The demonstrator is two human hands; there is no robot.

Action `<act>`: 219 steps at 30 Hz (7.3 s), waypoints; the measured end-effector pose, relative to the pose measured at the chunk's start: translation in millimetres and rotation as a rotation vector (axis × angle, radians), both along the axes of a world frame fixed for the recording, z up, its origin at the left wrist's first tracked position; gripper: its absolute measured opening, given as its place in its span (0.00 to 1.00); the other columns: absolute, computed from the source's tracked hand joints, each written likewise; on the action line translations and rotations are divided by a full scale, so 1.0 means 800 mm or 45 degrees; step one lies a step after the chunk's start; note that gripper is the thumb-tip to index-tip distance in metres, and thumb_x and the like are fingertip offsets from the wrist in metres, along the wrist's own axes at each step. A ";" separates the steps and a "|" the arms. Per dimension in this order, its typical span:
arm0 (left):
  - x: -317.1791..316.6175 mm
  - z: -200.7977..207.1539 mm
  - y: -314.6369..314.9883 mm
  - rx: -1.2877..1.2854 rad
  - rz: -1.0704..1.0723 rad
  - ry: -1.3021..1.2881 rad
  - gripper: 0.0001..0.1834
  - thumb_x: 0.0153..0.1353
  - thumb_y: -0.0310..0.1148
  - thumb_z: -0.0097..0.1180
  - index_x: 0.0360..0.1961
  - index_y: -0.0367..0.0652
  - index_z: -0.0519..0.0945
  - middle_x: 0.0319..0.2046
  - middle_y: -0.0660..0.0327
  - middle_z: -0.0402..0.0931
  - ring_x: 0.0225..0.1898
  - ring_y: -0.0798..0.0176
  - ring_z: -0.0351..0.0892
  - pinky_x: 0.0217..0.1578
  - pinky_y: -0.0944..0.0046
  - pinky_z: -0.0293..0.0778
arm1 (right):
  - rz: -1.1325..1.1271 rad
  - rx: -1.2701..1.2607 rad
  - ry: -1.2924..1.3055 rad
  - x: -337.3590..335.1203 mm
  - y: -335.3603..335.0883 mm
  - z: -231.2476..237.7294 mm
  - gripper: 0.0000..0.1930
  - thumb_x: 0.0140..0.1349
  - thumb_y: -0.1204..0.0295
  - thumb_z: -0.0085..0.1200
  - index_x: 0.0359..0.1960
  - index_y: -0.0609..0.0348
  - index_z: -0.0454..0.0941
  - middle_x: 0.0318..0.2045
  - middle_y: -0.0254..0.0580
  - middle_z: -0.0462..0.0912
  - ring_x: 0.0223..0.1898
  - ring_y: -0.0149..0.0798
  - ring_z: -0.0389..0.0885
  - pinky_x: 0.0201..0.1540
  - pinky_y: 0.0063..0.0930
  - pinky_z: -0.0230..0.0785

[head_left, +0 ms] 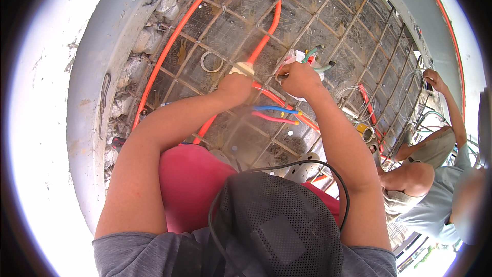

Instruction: The person strips wire ends with pliers and ties wires to a metal grid on the floor. They handle red conduits and various colored wires while a coworker works nearby.

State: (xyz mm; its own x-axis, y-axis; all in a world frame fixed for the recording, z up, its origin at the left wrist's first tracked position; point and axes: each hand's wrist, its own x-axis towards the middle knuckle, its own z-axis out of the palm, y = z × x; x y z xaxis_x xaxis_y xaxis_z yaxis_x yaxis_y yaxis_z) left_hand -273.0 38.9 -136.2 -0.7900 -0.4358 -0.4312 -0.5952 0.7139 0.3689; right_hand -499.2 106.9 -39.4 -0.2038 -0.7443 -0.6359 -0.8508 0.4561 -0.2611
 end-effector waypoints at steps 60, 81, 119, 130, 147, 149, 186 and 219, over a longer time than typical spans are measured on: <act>0.002 0.002 0.002 -0.007 0.010 -0.023 0.13 0.69 0.31 0.52 0.45 0.35 0.85 0.39 0.41 0.89 0.44 0.37 0.90 0.48 0.39 0.84 | 0.203 -0.051 0.066 0.010 -0.013 0.007 0.16 0.58 0.69 0.59 0.46 0.48 0.93 0.47 0.48 0.92 0.52 0.53 0.91 0.54 0.48 0.84; 0.011 0.005 0.006 -0.228 -0.227 -0.003 0.12 0.65 0.33 0.58 0.44 0.37 0.86 0.40 0.48 0.89 0.48 0.47 0.89 0.44 0.48 0.88 | 0.087 -0.066 -0.018 0.010 0.017 -0.011 0.20 0.58 0.68 0.60 0.52 0.44 0.92 0.49 0.45 0.93 0.52 0.51 0.91 0.58 0.45 0.83; 0.000 0.017 -0.026 0.072 -0.003 -0.110 0.12 0.61 0.30 0.58 0.44 0.37 0.85 0.37 0.39 0.88 0.43 0.34 0.89 0.45 0.38 0.84 | 0.171 -0.095 -0.047 0.000 0.001 -0.038 0.13 0.55 0.65 0.59 0.32 0.63 0.89 0.37 0.58 0.92 0.39 0.56 0.92 0.42 0.42 0.84; -0.015 0.051 0.000 0.081 0.320 -0.248 0.13 0.64 0.32 0.57 0.47 0.39 0.84 0.38 0.39 0.88 0.44 0.34 0.90 0.47 0.38 0.84 | -0.576 0.222 -0.553 -0.014 -0.051 -0.011 0.14 0.55 0.65 0.64 0.31 0.68 0.89 0.33 0.60 0.91 0.33 0.49 0.93 0.34 0.43 0.85; -0.010 0.060 0.011 0.099 0.490 -0.242 0.14 0.65 0.32 0.61 0.51 0.42 0.85 0.47 0.47 0.89 0.52 0.41 0.90 0.51 0.41 0.84 | 0.219 -0.241 -0.330 -0.044 0.012 -0.084 0.10 0.66 0.69 0.57 0.38 0.62 0.87 0.28 0.57 0.87 0.21 0.54 0.86 0.25 0.44 0.76; -0.005 0.051 0.009 0.054 0.465 -0.220 0.14 0.64 0.32 0.61 0.51 0.43 0.85 0.47 0.48 0.89 0.53 0.42 0.89 0.51 0.42 0.84 | 0.562 -0.464 -0.140 -0.036 0.025 -0.074 0.12 0.66 0.68 0.57 0.37 0.64 0.88 0.27 0.60 0.87 0.22 0.56 0.87 0.30 0.45 0.80; 0.049 -0.016 -0.056 -0.140 0.494 -0.154 0.23 0.70 0.50 0.60 0.50 0.42 0.91 0.51 0.48 0.89 0.63 0.42 0.81 0.63 0.45 0.78 | 0.549 -0.166 -0.311 -0.027 0.005 -0.076 0.14 0.64 0.68 0.57 0.46 0.62 0.85 0.41 0.62 0.90 0.40 0.58 0.92 0.44 0.55 0.83; 0.050 -0.031 -0.040 -0.015 0.799 -0.180 0.24 0.71 0.50 0.62 0.50 0.39 0.91 0.53 0.39 0.87 0.59 0.37 0.86 0.61 0.43 0.82 | 0.777 -0.276 0.229 0.007 0.023 -0.091 0.13 0.71 0.63 0.54 0.45 0.56 0.86 0.40 0.60 0.90 0.34 0.57 0.90 0.35 0.50 0.81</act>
